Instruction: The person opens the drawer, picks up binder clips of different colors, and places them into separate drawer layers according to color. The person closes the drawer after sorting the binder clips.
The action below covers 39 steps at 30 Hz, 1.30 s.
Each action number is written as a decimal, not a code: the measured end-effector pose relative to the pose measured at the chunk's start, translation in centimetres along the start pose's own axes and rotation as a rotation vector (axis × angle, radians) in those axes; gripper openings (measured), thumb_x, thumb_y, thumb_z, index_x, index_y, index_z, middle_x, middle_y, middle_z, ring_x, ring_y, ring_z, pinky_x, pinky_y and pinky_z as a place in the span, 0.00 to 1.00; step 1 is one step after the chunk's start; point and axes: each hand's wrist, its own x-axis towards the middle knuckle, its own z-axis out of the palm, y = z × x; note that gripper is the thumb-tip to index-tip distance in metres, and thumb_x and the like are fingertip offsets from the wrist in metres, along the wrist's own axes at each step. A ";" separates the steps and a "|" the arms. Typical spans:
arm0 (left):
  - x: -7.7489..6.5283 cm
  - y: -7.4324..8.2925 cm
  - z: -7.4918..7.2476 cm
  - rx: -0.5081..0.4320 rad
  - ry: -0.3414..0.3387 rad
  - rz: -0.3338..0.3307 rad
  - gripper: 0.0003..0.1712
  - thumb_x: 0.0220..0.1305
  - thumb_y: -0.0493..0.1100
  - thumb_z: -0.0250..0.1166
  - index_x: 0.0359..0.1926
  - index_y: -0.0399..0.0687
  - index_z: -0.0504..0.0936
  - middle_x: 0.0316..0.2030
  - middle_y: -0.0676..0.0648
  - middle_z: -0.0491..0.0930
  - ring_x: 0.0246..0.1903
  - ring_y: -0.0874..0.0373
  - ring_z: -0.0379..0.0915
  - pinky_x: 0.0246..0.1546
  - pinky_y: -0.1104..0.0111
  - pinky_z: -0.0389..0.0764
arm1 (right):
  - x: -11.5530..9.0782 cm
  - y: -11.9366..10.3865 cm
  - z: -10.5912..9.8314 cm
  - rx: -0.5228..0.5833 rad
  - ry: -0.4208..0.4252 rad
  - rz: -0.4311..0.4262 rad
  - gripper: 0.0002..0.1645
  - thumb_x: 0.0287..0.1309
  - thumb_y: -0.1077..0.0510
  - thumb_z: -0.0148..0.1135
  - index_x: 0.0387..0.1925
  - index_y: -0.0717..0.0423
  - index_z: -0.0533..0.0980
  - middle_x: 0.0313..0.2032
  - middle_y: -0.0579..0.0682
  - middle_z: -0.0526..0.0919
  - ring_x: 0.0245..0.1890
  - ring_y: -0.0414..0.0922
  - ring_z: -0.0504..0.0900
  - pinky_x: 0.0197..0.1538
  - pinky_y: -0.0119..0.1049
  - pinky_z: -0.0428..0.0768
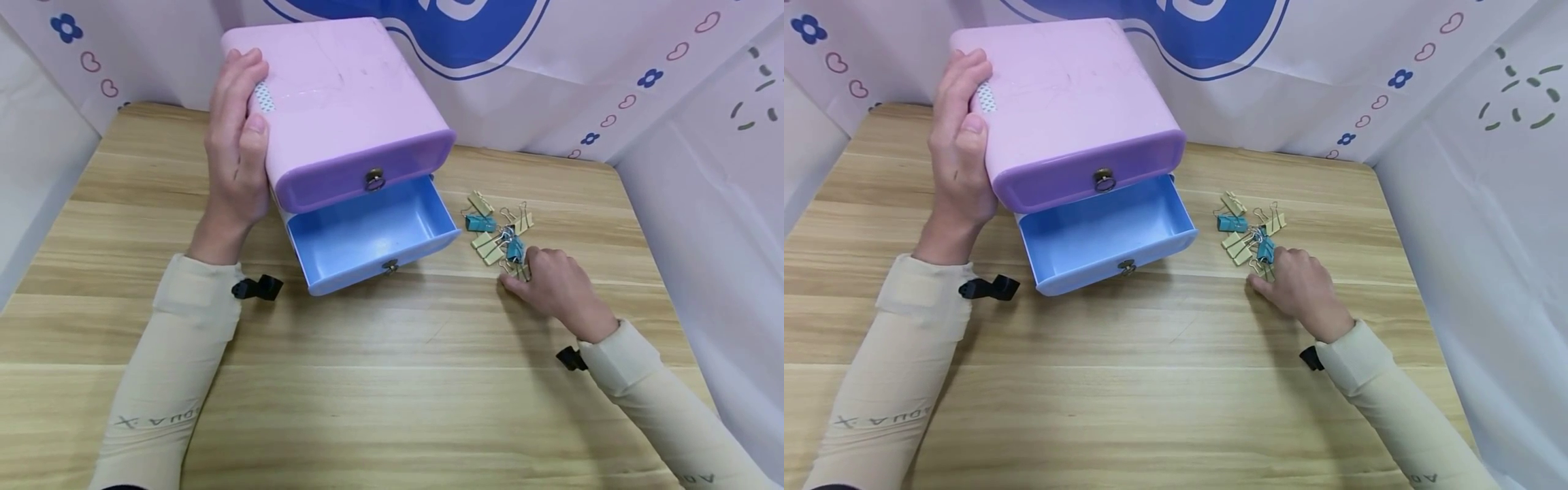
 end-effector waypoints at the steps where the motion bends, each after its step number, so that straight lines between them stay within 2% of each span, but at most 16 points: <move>1: 0.0 0.0 0.0 0.001 0.000 0.001 0.37 0.55 0.48 0.41 0.59 0.25 0.72 0.63 0.30 0.70 0.71 0.57 0.57 0.76 0.67 0.51 | 0.0 0.0 -0.1 0.001 -0.003 0.004 0.30 0.55 0.35 0.61 0.26 0.61 0.72 0.18 0.53 0.72 0.18 0.46 0.70 0.18 0.35 0.66; 10: -0.1 0.1 -0.1 0.006 0.001 0.006 0.37 0.56 0.48 0.41 0.59 0.26 0.73 0.62 0.30 0.70 0.71 0.57 0.57 0.76 0.66 0.52 | -0.1 -0.3 -0.4 -0.010 -0.029 0.039 0.32 0.54 0.31 0.55 0.22 0.57 0.70 0.17 0.52 0.72 0.17 0.46 0.70 0.17 0.34 0.66; 14: -0.1 0.1 -0.1 0.005 0.004 0.008 0.37 0.56 0.48 0.41 0.59 0.26 0.73 0.62 0.30 0.70 0.71 0.56 0.57 0.76 0.66 0.52 | -0.2 -0.5 -0.7 -0.024 -0.013 0.026 0.33 0.55 0.30 0.54 0.22 0.56 0.70 0.17 0.52 0.72 0.17 0.46 0.70 0.17 0.34 0.65; 18: -0.3 -1.1 -0.2 0.014 0.007 0.018 0.37 0.56 0.49 0.41 0.60 0.30 0.73 0.64 0.34 0.71 0.72 0.57 0.56 0.76 0.66 0.51 | -0.4 -0.9 -1.1 -0.019 0.019 0.006 0.32 0.55 0.30 0.53 0.22 0.55 0.70 0.16 0.50 0.71 0.16 0.45 0.69 0.17 0.33 0.64; 21: -0.3 -1.3 -0.3 0.021 0.000 0.020 0.36 0.56 0.49 0.41 0.60 0.31 0.73 0.64 0.35 0.70 0.72 0.57 0.56 0.76 0.66 0.51 | -0.6 -1.3 -1.4 0.000 0.062 -0.004 0.32 0.55 0.30 0.53 0.22 0.56 0.70 0.15 0.50 0.70 0.15 0.45 0.68 0.17 0.33 0.64; 25: -0.2 -0.1 -0.2 0.011 -0.003 0.013 0.36 0.57 0.47 0.41 0.59 0.27 0.73 0.63 0.31 0.69 0.72 0.55 0.57 0.76 0.66 0.51 | -0.7 -1.8 -2.2 0.017 0.156 -0.033 0.32 0.54 0.31 0.56 0.19 0.55 0.69 0.13 0.47 0.66 0.13 0.43 0.65 0.14 0.33 0.61; 31: -0.2 0.1 -0.2 -0.001 0.004 0.013 0.36 0.57 0.47 0.41 0.58 0.25 0.72 0.63 0.29 0.69 0.71 0.55 0.57 0.76 0.65 0.51 | -0.8 -3.0 -4.6 0.008 0.275 -0.093 0.31 0.52 0.33 0.59 0.14 0.51 0.61 0.11 0.43 0.58 0.12 0.40 0.58 0.13 0.31 0.55; 39: -0.2 0.0 -0.2 0.001 0.004 0.015 0.36 0.57 0.46 0.41 0.58 0.25 0.72 0.63 0.29 0.70 0.71 0.54 0.57 0.76 0.65 0.51 | -0.1 -5.0 -7.5 0.002 0.362 -0.157 0.29 0.49 0.35 0.62 0.16 0.54 0.66 0.11 0.46 0.65 0.12 0.43 0.64 0.16 0.32 0.60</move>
